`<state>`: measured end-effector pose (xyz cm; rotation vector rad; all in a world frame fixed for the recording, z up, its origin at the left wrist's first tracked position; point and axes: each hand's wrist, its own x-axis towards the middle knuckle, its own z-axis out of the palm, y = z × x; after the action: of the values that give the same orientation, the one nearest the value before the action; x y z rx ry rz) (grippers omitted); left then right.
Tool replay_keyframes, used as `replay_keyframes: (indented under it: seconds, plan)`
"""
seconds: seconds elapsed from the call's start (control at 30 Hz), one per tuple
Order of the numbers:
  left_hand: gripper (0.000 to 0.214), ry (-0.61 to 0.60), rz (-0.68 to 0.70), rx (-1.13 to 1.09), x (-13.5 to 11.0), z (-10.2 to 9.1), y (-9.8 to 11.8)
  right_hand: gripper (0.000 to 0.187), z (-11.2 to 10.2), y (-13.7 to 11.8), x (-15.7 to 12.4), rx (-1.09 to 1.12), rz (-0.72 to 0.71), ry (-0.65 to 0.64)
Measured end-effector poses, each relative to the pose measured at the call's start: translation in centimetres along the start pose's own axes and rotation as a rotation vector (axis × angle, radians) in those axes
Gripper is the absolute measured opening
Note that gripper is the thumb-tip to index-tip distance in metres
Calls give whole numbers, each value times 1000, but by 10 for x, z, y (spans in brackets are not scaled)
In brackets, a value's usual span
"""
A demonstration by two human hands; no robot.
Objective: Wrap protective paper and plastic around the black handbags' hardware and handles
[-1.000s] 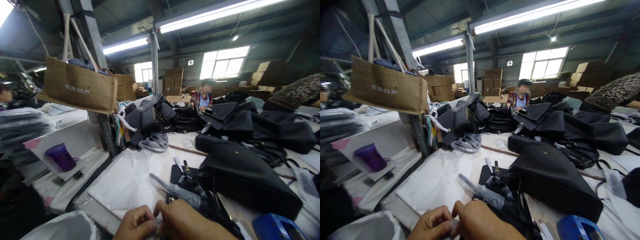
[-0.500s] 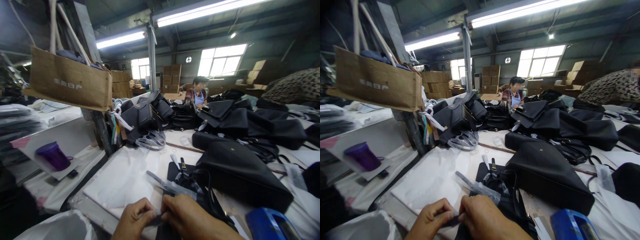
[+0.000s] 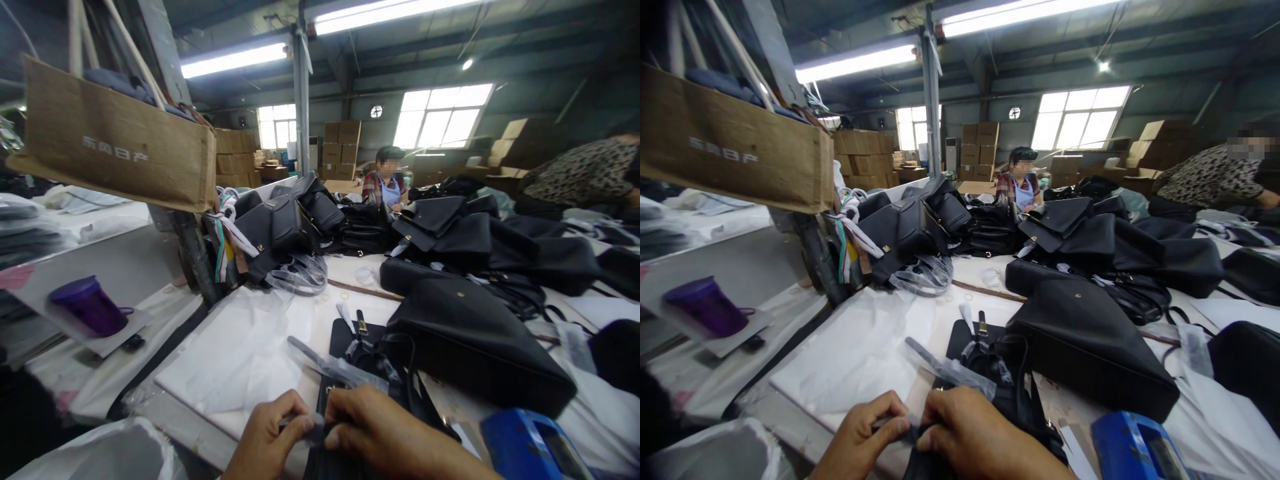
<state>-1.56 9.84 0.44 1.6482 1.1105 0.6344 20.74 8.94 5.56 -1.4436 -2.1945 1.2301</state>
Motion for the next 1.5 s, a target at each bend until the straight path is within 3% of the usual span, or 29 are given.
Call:
replay_keyframes:
  seconds: [0.2, 0.33, 0.47, 0.53, 0.7, 0.9, 1.07, 1.23, 1.4, 1.5]
  plan:
    - [24, -65, 30, -33, 10, 2, -1, 13, 4, 0, 20, -40, 56, -24]
    - [22, -43, 5, -20, 12, -3, -2, 29, -9, 5, 39, -107, 21, -76]
    - [23, 5, -15, 35, 11, -6, -2, 28, -24, 18, 80, -399, 106, 125]
    - [25, -6, 1, 59, 11, -7, -6, 29, -21, 28, 103, -483, 189, 171]
    - [27, 30, 31, 146, 6, -11, -20, 27, 4, 43, 130, -514, 212, 75]
    - [23, 96, 65, 186, -6, -17, -12, 25, -6, 21, 95, -429, 3, 20]
    - [21, 127, 251, 321, -13, -9, 12, 24, -18, -11, 48, -430, -178, -20]
    - [14, 192, 374, 422, -22, 4, 28, 17, -13, -28, 25, -523, -337, -54]
    - [13, 18, 343, 427, -18, 10, 36, 9, -3, -19, 12, -505, -323, 11]
    - [12, 7, 335, 437, -11, 12, 39, 22, 5, -9, 0, -452, -255, 108]
